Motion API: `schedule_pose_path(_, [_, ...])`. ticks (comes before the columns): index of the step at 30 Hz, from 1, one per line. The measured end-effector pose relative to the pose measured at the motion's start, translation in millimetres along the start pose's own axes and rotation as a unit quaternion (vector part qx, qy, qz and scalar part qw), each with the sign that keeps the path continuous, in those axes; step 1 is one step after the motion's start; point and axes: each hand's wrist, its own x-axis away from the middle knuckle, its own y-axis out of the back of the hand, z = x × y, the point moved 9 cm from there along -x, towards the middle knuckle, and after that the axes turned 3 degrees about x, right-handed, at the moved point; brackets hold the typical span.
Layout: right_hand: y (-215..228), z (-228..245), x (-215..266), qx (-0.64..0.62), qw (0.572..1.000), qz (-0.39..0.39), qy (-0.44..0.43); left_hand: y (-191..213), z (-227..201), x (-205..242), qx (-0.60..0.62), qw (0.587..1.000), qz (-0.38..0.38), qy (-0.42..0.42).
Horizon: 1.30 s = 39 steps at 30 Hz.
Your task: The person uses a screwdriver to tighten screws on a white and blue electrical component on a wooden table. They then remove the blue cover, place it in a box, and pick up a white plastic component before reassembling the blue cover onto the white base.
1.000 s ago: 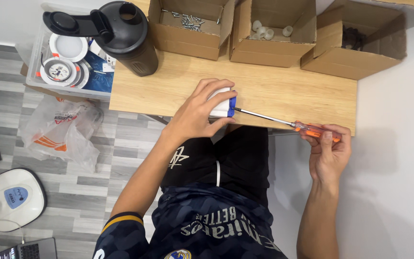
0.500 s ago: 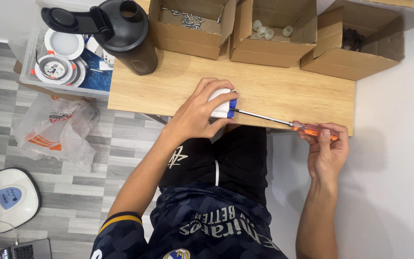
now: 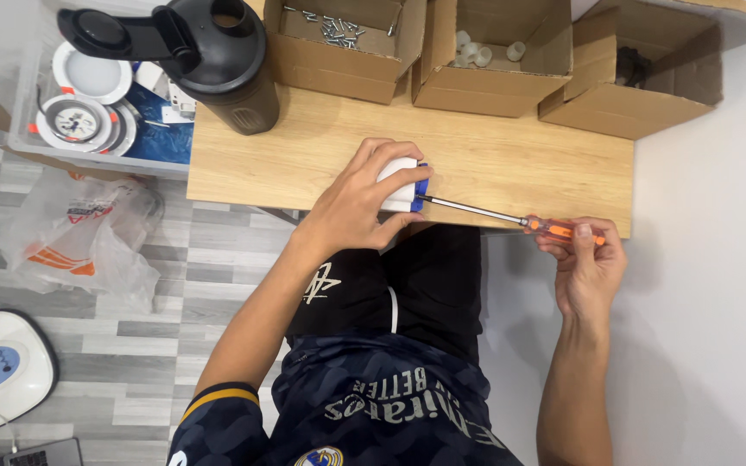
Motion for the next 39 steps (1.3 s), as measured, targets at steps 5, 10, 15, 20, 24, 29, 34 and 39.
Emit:
schedule_pose_path(5, [19.9, -15.0, -6.8, 0.034, 0.999, -0.003, -0.026, 2.5, 2.2, -0.8, 0.013, 1.0, 0.011, 0.01])
schedule_pose_path(10, [12.8, -7.7, -7.1, 0.052, 0.998, -0.006, -0.04, 3.4, 7.8, 1.4, 0.022, 0.999, 0.016, 0.017])
schedule_pose_path(15, [22.5, -10.8, -0.2, 0.072, 0.997, -0.021, -0.032, 9.0, 9.8, 1.2, 0.028, 1.0, 0.005, 0.005])
schedule_pose_path(20, [22.3, -18.5, 13.2, 0.054, 0.996, -0.055, -0.041, 6.8, 14.5, -0.4, 0.038, 0.999, 0.021, 0.001])
schedule_pose_path(24, [30.8, -33.1, 25.6, 0.043, 0.995, -0.075, -0.05, 6.1, 15.6, -0.3, 0.044, 0.999, 0.029, 0.011])
schedule_pose_path(29, [30.3, -36.8, 35.2, 0.037, 0.995, -0.082, -0.046, 8.2, 13.8, -2.3, 0.048, 0.999, 0.021, 0.0])
schedule_pose_path(34, [33.0, -34.5, 36.7, 0.032, 0.997, -0.071, -0.03, 7.9, 11.5, -3.3, 0.036, 0.999, 0.015, -0.006])
schedule_pose_path(39, [25.2, -16.2, 36.9, 0.022, 0.999, -0.033, -0.015, 8.4, 10.2, -5.2, 0.041, 0.999, 0.003, -0.006])
